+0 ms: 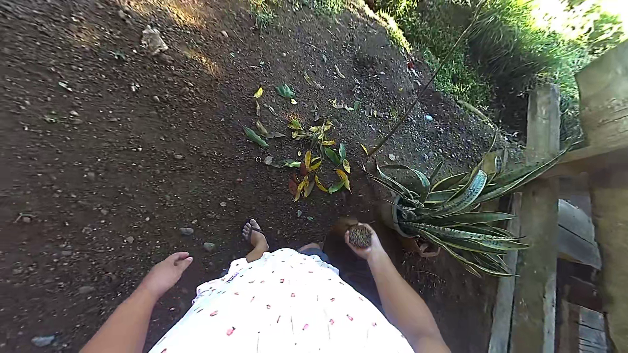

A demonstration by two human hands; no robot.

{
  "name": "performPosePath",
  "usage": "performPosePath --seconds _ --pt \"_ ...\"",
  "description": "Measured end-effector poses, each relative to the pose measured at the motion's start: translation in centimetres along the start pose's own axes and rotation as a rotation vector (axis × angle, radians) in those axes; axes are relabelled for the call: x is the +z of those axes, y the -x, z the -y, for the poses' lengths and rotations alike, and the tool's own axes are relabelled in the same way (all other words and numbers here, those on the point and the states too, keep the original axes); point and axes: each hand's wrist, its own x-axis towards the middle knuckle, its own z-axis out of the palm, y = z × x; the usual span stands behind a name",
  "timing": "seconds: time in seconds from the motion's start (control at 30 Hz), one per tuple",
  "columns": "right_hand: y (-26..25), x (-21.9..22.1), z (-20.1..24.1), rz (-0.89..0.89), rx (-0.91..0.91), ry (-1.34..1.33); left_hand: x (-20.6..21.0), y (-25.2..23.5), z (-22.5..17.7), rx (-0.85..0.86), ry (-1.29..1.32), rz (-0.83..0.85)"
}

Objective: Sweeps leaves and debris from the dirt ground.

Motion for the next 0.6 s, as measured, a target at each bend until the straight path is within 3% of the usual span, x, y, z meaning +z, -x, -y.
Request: performPosePath --seconds 0.13,0.27,0.43,0.53,0.6 --pt "-3.6 4.7 7.1 0.248 -0.188 0.026 -1.8 0.3 -0.6 -0.039 -0.083 -0.032" --pt "-6.1 4.5 7.0 0.32 -0.239 0.24 -0.5 1.8 -2.4 -0.092 -0.045 -0.078" --pt "-2.2 3.5 7.7 0.451 0.065 0.519 6.1 5.7 -6.9 -0.098 0.033 -0.062" --pt "-0.5 1.9 10.5 0.648 0.386 0.532 11.0 7.1 -8.7 -0.081 0.016 0.008" --pt "0.4 2.2 10.7 0.652 0.469 0.526 13.6 8.3 -9.9 -0.087 0.01 0.041"
